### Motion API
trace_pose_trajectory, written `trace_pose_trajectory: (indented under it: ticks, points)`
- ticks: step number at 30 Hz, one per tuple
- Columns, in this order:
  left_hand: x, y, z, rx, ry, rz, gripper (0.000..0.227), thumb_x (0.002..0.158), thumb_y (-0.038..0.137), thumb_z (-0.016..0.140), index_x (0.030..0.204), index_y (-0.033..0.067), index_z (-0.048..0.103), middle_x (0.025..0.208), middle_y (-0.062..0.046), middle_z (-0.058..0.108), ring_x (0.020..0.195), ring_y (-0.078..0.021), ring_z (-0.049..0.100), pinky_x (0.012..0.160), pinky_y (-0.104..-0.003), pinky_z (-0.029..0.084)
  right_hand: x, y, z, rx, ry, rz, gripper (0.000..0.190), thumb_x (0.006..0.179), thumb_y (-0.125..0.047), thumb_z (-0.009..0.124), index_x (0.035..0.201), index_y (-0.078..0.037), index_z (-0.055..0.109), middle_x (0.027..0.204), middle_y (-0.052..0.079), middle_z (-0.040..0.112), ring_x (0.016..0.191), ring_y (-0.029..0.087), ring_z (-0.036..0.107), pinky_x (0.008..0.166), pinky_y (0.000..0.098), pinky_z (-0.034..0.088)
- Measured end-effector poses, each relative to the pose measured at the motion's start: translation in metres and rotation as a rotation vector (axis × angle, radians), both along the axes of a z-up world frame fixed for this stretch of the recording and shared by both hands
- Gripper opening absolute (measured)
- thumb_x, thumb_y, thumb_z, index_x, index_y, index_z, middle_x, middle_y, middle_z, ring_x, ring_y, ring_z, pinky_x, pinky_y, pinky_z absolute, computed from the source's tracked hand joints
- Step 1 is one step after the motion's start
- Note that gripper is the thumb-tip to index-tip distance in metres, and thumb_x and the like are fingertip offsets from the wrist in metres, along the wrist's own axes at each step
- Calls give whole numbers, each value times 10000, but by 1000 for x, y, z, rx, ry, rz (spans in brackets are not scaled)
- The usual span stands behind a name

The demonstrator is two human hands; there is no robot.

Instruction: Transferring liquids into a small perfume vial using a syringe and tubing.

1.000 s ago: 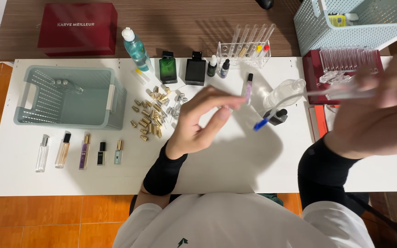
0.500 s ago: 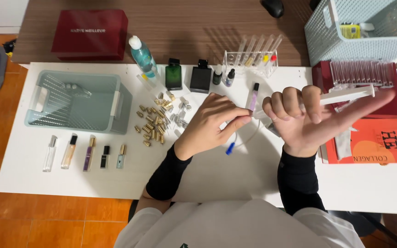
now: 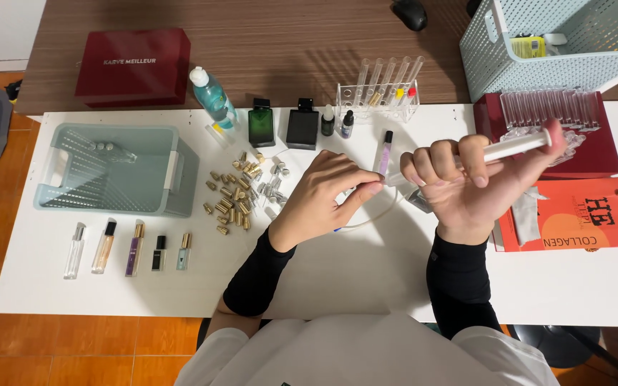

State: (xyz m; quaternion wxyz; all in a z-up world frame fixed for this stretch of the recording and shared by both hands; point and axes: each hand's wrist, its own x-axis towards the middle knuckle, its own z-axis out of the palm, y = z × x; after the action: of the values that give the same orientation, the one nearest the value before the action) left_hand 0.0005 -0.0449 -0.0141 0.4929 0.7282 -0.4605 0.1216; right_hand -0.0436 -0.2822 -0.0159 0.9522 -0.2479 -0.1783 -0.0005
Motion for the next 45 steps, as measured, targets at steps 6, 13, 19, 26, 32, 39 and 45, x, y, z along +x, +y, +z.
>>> trace_pose_trajectory:
  ticks: [6,13,19,26,32,39,45]
  points:
    - [6,-3,-5,-5,55,-9,77,994,140,734,1030,73,725,835,-39,667,792,-212,604,842,-346,459,5,4,3,10,114,-64,808,912,-830,257,524,-122,259,509,37,251,548,207,241,602,340,252]
    - [7,-3,-6,-6,68,17,72,1002,142,729,1034,77,730,828,-34,669,773,-205,603,856,-342,466,11,3,-4,33,183,-67,773,978,-751,320,538,-118,259,510,30,247,544,197,231,593,332,251]
    - [7,-5,-2,6,67,16,92,989,163,742,1022,77,734,804,-29,663,752,-202,590,847,-344,462,14,2,-4,17,160,-101,729,1019,-677,327,549,-122,273,507,26,254,511,186,228,602,343,280]
    - [8,-6,-6,3,79,13,83,998,156,736,1026,78,732,806,-30,658,761,-197,593,846,-341,461,13,3,-5,5,166,-128,701,1062,-614,339,567,-121,277,510,19,256,499,176,235,592,340,285]
    - [8,-7,-10,-22,117,-19,96,1000,122,728,1069,55,734,777,-46,633,753,-197,586,827,-330,463,14,2,-9,2,163,-124,685,1084,-575,371,576,-126,268,518,12,246,499,158,224,573,313,275]
    - [7,-10,-19,-85,174,-36,118,992,96,737,1099,51,751,731,-54,612,697,-190,564,796,-314,493,14,1,-11,-15,147,-141,669,1089,-555,369,581,-131,266,518,1,238,490,148,212,574,309,276]
    - [6,-16,-29,-133,220,-50,114,997,104,723,1100,71,759,747,-52,649,711,-176,589,737,-303,509,12,-4,-15,-65,84,-129,664,1074,-590,337,598,-133,269,519,-5,227,487,149,199,579,322,297]
